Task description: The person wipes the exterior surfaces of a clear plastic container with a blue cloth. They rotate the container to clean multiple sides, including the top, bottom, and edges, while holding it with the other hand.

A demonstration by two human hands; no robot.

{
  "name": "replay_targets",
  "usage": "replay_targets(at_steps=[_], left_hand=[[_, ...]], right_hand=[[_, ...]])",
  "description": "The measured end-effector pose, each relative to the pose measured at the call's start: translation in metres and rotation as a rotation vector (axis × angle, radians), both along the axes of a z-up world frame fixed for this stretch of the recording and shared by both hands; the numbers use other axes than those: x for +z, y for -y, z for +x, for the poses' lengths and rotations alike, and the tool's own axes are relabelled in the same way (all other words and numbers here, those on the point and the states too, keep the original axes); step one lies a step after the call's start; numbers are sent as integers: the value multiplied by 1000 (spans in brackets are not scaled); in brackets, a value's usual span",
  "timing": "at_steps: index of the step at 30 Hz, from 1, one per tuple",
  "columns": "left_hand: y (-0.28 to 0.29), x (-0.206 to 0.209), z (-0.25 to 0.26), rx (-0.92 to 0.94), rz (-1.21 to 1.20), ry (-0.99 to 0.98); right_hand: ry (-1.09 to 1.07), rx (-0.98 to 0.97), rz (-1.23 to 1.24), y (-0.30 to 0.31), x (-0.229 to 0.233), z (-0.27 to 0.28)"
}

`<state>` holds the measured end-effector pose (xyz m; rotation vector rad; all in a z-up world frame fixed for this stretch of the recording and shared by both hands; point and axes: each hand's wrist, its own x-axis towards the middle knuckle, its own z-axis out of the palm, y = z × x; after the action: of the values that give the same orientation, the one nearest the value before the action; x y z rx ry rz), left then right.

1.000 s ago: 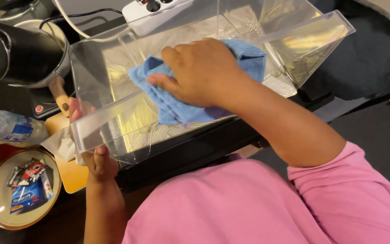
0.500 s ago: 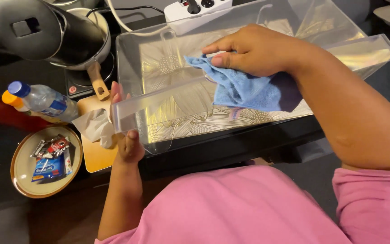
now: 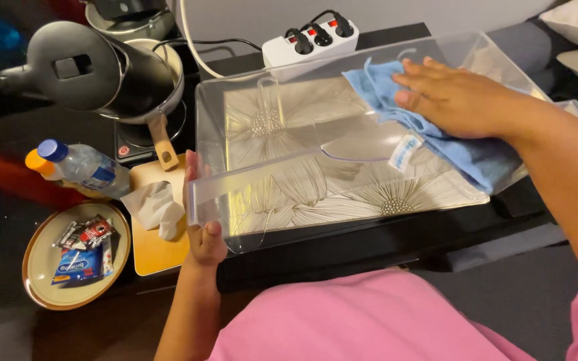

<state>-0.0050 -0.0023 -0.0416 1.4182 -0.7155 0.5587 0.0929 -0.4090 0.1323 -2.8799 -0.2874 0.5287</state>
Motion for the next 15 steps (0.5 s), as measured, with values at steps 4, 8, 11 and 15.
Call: replay_targets(at_steps=[4,8,11,15], left_hand=[[2,3,2,-7,-31,57],[2,7,-1,39,6,19],[0,11,-3,36,28,-25],[-3,12,-7,40,76,-59]], right_hand=[[-47,55,-20,-30,3,20],[-6,238,-77,-99,17,22],[70,374,-98,-141,23,15],[160,556,23,-121,10,23]])
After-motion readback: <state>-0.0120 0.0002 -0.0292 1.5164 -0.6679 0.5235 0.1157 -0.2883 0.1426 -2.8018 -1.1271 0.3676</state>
